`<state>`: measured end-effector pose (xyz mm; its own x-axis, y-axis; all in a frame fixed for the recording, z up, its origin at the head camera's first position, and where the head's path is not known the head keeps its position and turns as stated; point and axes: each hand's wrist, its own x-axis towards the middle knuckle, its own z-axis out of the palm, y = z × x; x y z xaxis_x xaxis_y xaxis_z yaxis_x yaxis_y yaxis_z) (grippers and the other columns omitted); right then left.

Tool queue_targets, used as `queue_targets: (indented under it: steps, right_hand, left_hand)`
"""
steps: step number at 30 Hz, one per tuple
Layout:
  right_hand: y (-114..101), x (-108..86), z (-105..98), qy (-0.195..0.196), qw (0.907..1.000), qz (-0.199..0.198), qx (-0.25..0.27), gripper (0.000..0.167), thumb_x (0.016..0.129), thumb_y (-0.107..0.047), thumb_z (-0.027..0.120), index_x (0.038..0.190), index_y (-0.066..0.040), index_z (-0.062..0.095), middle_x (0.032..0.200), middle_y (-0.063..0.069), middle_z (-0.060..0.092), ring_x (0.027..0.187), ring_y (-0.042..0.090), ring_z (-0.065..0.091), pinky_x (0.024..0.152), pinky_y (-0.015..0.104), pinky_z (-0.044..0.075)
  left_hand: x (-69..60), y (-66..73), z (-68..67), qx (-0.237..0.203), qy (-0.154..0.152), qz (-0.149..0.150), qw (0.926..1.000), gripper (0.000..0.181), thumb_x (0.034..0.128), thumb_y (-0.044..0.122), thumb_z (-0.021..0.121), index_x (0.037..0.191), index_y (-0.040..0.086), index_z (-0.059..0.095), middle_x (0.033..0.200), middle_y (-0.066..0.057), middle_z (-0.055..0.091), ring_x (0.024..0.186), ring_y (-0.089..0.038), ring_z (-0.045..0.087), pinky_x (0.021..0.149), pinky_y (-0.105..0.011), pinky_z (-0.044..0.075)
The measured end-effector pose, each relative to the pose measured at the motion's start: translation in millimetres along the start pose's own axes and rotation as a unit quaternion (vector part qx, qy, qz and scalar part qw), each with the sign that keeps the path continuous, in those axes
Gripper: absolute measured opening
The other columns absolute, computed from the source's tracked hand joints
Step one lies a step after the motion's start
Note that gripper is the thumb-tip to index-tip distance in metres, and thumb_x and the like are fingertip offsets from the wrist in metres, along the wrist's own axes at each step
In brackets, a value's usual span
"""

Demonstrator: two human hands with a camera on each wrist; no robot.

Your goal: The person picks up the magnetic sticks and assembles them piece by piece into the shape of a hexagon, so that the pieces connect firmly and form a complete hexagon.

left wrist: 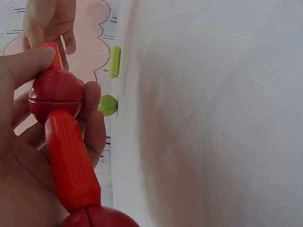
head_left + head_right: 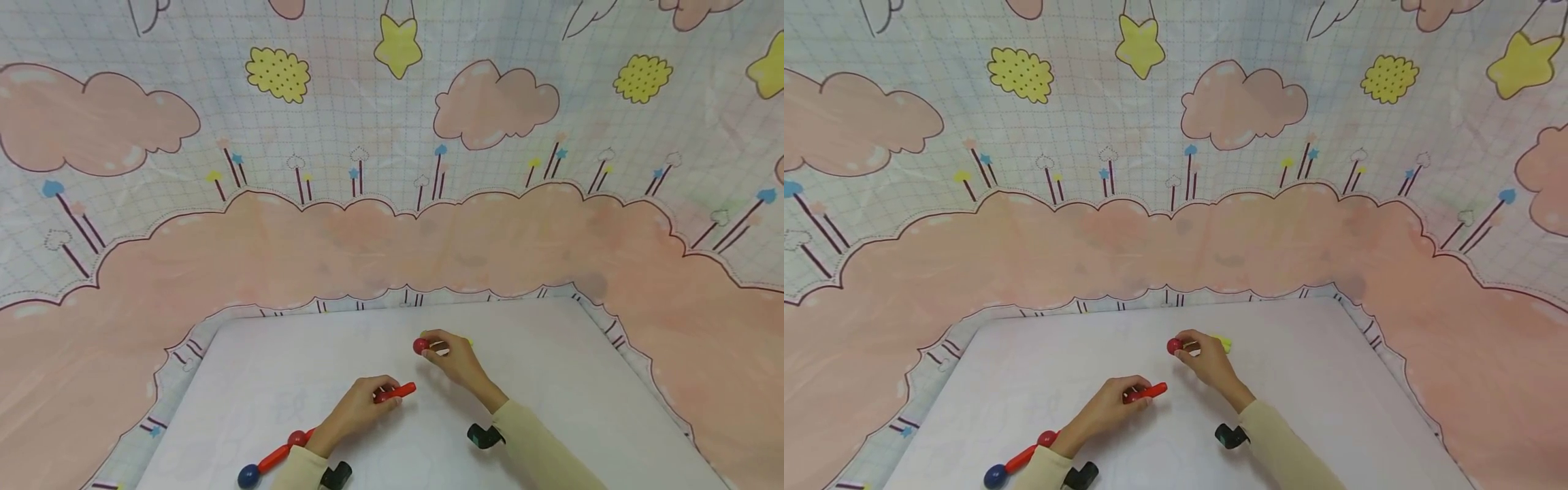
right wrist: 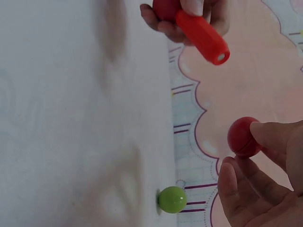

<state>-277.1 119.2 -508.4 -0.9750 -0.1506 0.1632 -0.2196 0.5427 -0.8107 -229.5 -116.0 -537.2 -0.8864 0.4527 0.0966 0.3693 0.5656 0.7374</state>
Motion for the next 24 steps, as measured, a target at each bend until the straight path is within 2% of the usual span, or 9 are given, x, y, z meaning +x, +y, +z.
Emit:
queue_targets:
  steps: [8,16,18,24]
  right_hand:
    - [-1.9,-21.5,-1.9,-0.012,0.9997,-0.015,0.013,0.031,0.086,-0.019,0.075,0.116,-0.019,0.068,0.11,-0.002,0.07,0.099,0.017,0.064,0.081,0.029,0.055]
    - [1.7,-38.9,-3.4,-0.039,0.9987,-0.03,0.014,0.029,0.087,-0.02,0.074,0.115,-0.02,0.067,0.109,-0.001,0.071,0.099,0.017,0.064,0.075,0.02,0.052]
    - [3.2,-41.5,-3.6,-0.045,0.9985,-0.03,0.012,0.029,0.088,-0.021,0.074,0.115,-0.02,0.067,0.109,-0.002,0.071,0.098,0.017,0.064,0.075,0.02,0.052]
    - [7.8,-48.2,-3.7,-0.058,0.9974,-0.04,0.014,0.027,0.088,-0.024,0.074,0.114,-0.02,0.067,0.106,-0.002,0.071,0.095,0.015,0.063,0.074,0.021,0.052]
  left_hand:
    - [-1.4,2.6,-1.2,-0.005,-0.002,-0.022,0.9998,0.023,0.0893,0.031,0.071,0.11,0.022,0.069,0.091,0.009,0.066,0.078,-0.008,0.053,0.068,-0.021,0.046]
    - [-0.8,3.0,-0.2,-0.015,-0.002,-0.031,0.9994,0.024,0.089,0.031,0.072,0.11,0.022,0.069,0.093,0.007,0.065,0.079,-0.01,0.053,0.067,-0.022,0.046]
    - [-0.7,3.0,0.3,-0.01,-0.001,-0.028,0.9996,0.023,0.0891,0.032,0.072,0.11,0.022,0.069,0.092,0.008,0.065,0.078,-0.009,0.053,0.067,-0.021,0.046]
    - [-0.4,4.0,2.1,0.006,0.017,0.01,0.9998,0.017,0.0895,0.028,0.071,0.105,0.022,0.069,0.082,0.01,0.063,0.071,-0.003,0.05,0.062,-0.02,0.043]
